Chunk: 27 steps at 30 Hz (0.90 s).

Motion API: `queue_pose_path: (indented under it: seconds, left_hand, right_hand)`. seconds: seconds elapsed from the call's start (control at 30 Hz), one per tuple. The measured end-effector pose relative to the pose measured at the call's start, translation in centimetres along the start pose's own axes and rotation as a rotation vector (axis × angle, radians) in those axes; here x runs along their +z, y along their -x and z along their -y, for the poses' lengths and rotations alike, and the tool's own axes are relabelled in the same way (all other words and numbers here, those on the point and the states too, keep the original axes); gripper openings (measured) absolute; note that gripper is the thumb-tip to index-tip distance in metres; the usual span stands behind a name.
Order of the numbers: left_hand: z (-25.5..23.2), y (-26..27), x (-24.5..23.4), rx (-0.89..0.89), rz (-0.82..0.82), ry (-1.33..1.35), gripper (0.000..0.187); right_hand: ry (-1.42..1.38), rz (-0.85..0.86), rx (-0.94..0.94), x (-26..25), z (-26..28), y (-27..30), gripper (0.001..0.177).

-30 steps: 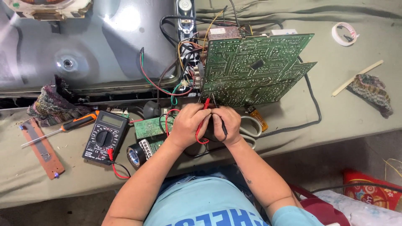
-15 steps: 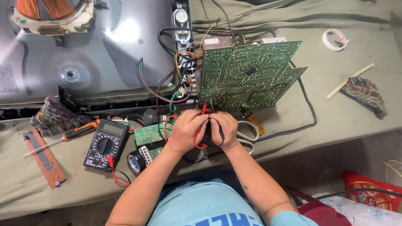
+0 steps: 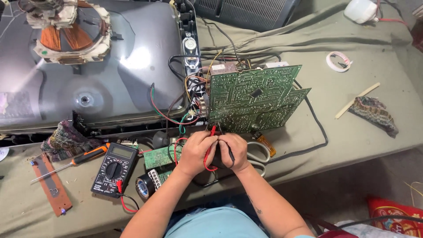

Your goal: The person uses a multimeter to test a green circuit board, touching the probes to various points on the board. The board is connected to a disassembled CRT television set on a workbench.

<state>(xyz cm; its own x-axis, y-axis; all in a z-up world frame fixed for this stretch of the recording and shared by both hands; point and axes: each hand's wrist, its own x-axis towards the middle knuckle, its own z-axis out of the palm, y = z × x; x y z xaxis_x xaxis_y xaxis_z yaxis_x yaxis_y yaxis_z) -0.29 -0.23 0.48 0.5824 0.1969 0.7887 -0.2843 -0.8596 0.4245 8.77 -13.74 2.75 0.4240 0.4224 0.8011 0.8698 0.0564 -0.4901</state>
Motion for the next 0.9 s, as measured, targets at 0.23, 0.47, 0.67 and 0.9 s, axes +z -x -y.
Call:
queue_pose_path:
  seconds: [0.23, 0.47, 0.67, 0.9]
  left_hand:
    - [-0.2, -0.3, -0.2, 0.013, -0.004, 0.005, 0.011]
    - [-1.1, -1.1, -0.8, 0.025, -0.031, 0.017, 0.013]
    - [-0.3, -0.6, -0.3, 0.013, 0.005, 0.001, 0.010]
    - [0.0, -0.2, -0.2, -0.009, 0.012, 0.025, 0.011]
  right_hand:
    - [0.011, -0.004, 0.003, -0.1, -0.3, 0.4, 0.020]
    - [0.020, -0.015, 0.013, -0.1, -0.5, 0.6, 0.020]
    - [0.042, -0.009, -0.009, 0.2, -0.9, 1.1, 0.019]
    - [0.029, 0.017, -0.010, 0.1, -0.1, 0.3, 0.022]
